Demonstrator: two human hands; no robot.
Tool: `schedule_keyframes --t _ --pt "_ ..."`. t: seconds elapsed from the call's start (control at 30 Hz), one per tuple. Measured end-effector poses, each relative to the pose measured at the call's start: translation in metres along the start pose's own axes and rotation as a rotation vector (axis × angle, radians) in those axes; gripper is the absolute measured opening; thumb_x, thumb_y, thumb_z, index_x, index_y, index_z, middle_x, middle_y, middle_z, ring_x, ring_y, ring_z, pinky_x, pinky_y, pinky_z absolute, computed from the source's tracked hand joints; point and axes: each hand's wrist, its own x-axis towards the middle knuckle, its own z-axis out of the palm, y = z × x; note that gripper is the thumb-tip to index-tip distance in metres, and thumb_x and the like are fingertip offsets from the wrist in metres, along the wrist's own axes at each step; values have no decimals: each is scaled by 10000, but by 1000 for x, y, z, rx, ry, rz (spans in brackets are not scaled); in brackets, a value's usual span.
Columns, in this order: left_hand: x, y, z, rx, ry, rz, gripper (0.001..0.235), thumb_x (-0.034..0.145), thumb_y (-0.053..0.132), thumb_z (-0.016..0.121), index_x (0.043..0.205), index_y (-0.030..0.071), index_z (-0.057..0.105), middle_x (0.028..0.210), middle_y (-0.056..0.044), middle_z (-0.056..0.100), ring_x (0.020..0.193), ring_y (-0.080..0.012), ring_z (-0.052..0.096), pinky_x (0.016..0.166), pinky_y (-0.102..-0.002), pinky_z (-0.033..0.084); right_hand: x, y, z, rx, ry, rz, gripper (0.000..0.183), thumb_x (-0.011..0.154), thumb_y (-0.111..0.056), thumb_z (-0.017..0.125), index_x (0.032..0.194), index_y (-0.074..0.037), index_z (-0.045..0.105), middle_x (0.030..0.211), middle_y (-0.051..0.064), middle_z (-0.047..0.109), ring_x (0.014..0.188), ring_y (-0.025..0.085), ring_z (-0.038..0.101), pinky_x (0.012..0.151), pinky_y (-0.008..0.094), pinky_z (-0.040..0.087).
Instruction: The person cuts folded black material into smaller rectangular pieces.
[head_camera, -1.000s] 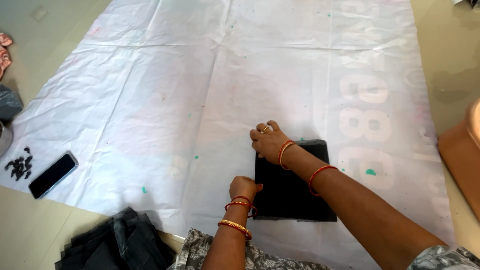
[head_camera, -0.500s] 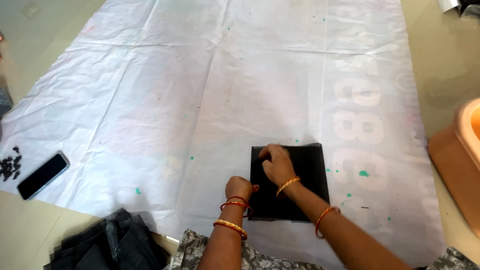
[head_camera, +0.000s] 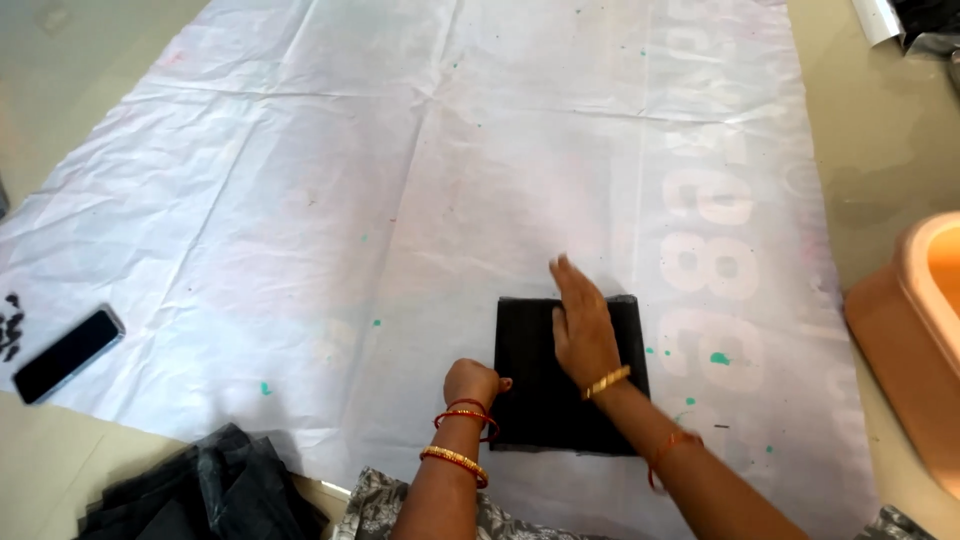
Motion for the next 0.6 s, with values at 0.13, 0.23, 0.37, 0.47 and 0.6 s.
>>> schedule_keyframes --t 0.13,0.23,0.37,0.47,0.6 --pt "-3 5 -4 58 9 -40 262 775 205 909 823 -18 780 811 -152 782 747 -238 754 724 -370 593 -51 -7 6 -232 -166 80 604 985 -207 587 1544 -115 379 1628 92 354 1493 326 362 1223 457 309" --pt "-16 14 -9 64 -17 -85 308 771 237 917 846 -20 765 836 -167 771 761 -264 762 708 -368 609 -72 -5 7 -408 -331 114 625 986 -402 534 1540 -180 347 1625 82 290 1494 327 282 1207 480 229" --pt "-42 32 -24 126 45 -19 330 761 263 931 911 18 769 918 -168 749 836 -297 739 724 -382 597 -72 -6 8 -511 -415 118 655 982 -497 455 1562 -235 302 1636 81 238 1499 323 198 1202 494 125" --pt "-55 42 -23 212 215 114 362 763 299 918 933 26 753 968 -174 733 910 -338 717 754 -414 595 -70 -10 5 -525 -439 136 661 986 -509 440 1571 -245 282 1645 75 220 1507 315 177 1210 491 105" --pt "-47 49 -24 60 185 84 362 820 325 852 889 -22 775 940 -208 789 893 -327 784 780 -404 630 -69 -12 2 -519 -474 158 664 994 -512 426 1580 -253 254 1655 68 190 1516 301 151 1215 484 88"
